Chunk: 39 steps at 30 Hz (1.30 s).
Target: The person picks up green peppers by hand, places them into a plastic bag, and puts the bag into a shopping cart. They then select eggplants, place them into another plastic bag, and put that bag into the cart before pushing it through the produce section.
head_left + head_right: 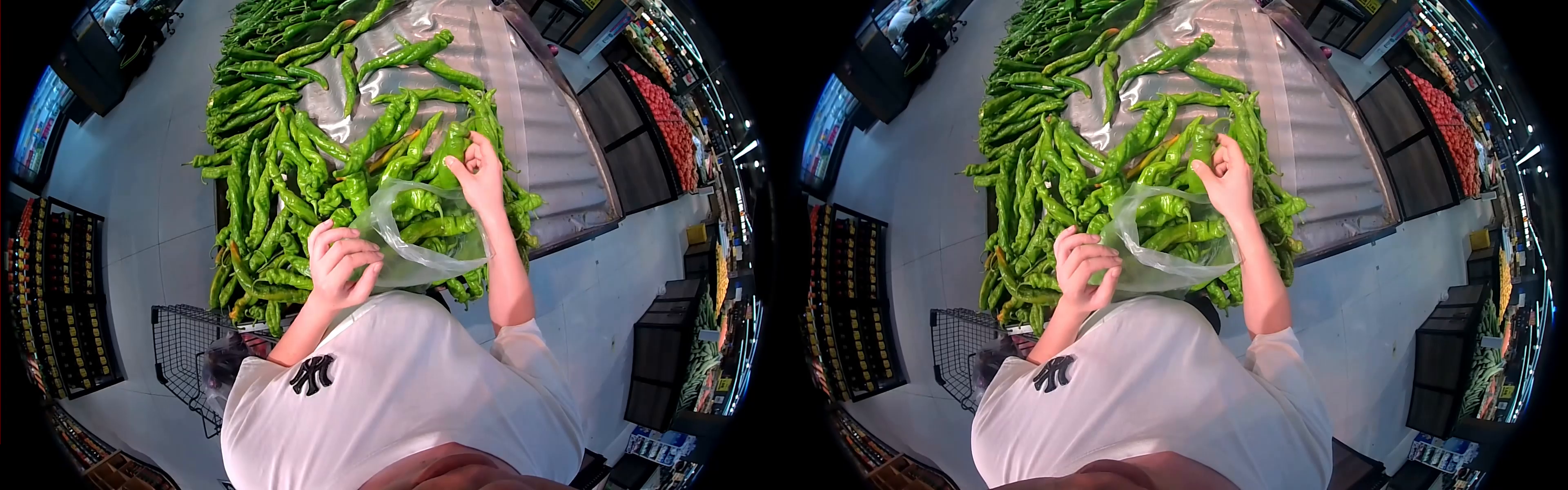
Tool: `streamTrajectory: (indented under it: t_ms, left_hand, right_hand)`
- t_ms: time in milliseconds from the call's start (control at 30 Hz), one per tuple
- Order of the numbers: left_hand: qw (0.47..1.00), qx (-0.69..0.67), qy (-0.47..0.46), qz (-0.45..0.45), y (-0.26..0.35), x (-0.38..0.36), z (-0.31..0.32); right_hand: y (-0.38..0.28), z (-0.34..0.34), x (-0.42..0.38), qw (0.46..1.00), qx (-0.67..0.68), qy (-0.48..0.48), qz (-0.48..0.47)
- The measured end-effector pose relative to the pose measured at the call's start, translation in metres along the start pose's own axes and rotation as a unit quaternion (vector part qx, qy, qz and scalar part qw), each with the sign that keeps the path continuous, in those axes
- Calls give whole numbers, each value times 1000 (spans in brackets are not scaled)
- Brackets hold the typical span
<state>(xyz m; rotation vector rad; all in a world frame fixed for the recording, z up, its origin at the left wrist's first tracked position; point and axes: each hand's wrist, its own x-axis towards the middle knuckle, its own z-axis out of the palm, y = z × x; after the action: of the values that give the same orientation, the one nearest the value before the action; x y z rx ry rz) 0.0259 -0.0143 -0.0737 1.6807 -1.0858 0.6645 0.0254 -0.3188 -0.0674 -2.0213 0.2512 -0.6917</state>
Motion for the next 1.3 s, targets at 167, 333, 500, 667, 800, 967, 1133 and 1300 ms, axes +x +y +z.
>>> streamTrajectory:
  t_ms: [167, 333, 500, 667, 800, 967, 1133, 1300]
  left_hand:
    - [1000, -12, 0, -8, -2, 0, -1]
    - [994, -73, 26, -75, -4, 2, 0]
    - [939, -252, 15, -233, 5, 11, -4]
    - [890, -352, 11, -289, 3, -3, 0]
    - [868, -410, 23, -279, 15, -4, 0]
    - [862, -410, 15, -299, 12, -9, -2]
    - [887, -386, 19, -253, 9, -9, -1]
    - [961, -238, -29, -137, 4, 0, -2]
  right_hand:
    - [-49, -19, -11, 962, 186, 162, -119]
    - [-70, -32, -53, 909, 254, 287, -163]
    - [-87, -29, -103, 902, 367, 131, -185]
    - [-81, -17, -121, 919, 349, 80, -162]
    - [-84, -16, -127, 933, 349, 70, -57]
    - [-79, -21, -131, 956, 289, 42, 5]
    - [-81, -24, -132, 960, 278, 13, 15]
    - [-83, -26, -131, 943, 334, -1, -7]
